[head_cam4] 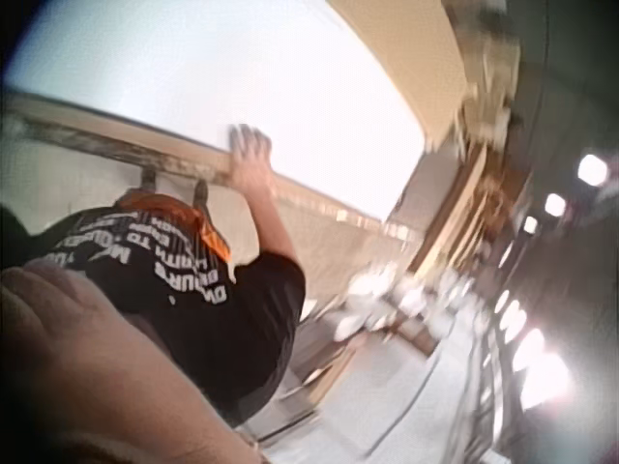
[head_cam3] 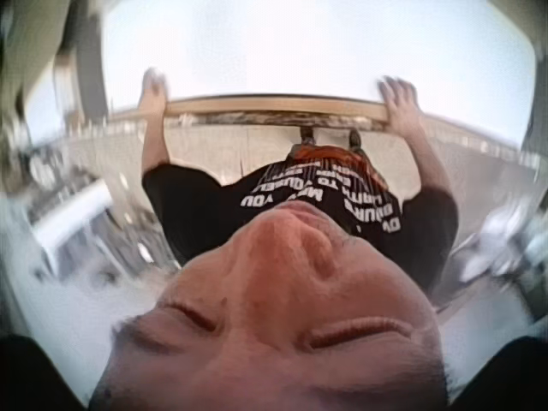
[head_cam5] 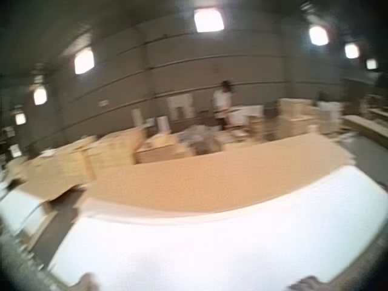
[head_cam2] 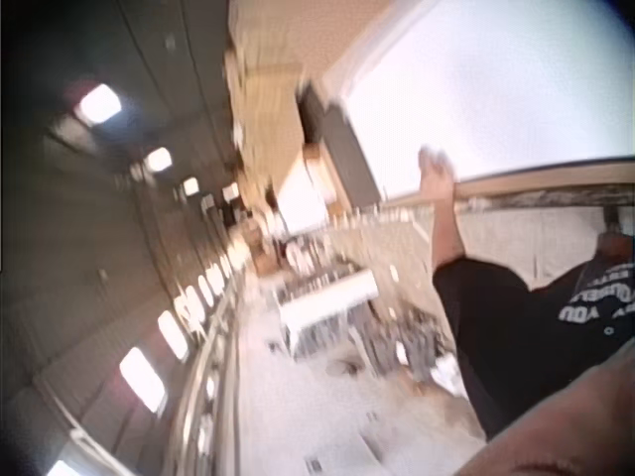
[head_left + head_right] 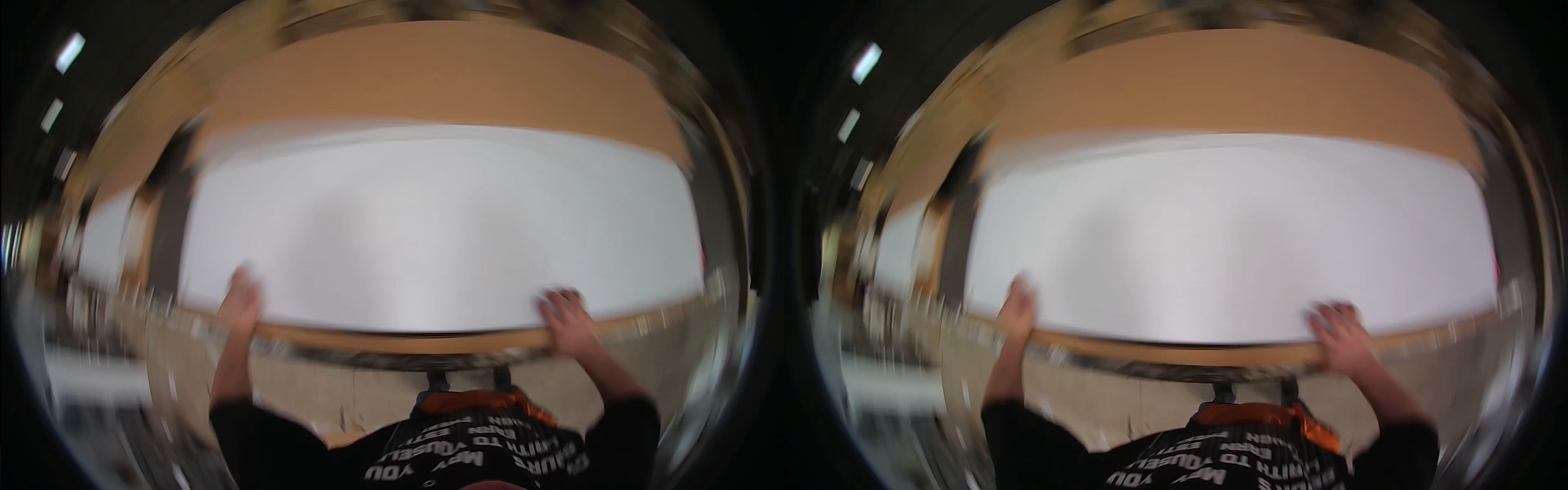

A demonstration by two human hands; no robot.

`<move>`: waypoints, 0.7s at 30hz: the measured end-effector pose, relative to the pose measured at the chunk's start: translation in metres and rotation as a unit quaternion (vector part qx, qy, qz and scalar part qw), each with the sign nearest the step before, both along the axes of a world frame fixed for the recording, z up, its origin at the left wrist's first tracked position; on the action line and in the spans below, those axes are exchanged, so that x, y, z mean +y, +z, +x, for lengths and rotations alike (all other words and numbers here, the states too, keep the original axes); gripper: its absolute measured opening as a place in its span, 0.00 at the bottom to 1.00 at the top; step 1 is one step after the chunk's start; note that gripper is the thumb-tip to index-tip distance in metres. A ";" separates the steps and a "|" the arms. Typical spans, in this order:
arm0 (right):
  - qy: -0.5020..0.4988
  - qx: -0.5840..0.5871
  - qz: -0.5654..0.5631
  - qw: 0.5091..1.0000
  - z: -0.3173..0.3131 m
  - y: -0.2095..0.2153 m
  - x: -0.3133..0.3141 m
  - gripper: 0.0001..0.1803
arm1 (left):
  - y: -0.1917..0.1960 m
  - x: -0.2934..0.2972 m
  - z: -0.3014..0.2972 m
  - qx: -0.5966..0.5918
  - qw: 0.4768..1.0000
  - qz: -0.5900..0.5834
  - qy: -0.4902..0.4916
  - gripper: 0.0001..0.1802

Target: The person packs a large white furniture panel into a cardboard box by hand. They place the panel inside the box on a conveyor belt, add protective foam pieces, fold the cardboard flaps, and seal the box using a tape dispenser.

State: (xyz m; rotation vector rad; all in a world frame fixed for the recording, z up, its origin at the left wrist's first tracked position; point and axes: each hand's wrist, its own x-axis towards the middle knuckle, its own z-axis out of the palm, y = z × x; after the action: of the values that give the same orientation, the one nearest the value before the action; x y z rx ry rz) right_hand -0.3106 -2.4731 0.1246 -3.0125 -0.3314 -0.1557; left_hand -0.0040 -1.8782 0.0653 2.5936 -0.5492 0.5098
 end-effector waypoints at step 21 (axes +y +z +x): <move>-0.261 0.176 -0.042 0.948 -0.220 0.028 -0.284 0.66 | 0.026 -0.437 -0.254 0.018 0.912 0.251 -0.323 0.59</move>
State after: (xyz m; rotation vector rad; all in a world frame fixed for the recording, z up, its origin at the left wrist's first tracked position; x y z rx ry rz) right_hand -0.5307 -2.7570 0.1524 -3.0499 0.5052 0.3616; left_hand -0.2581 -2.3153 0.0914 2.6224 -1.6249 0.0937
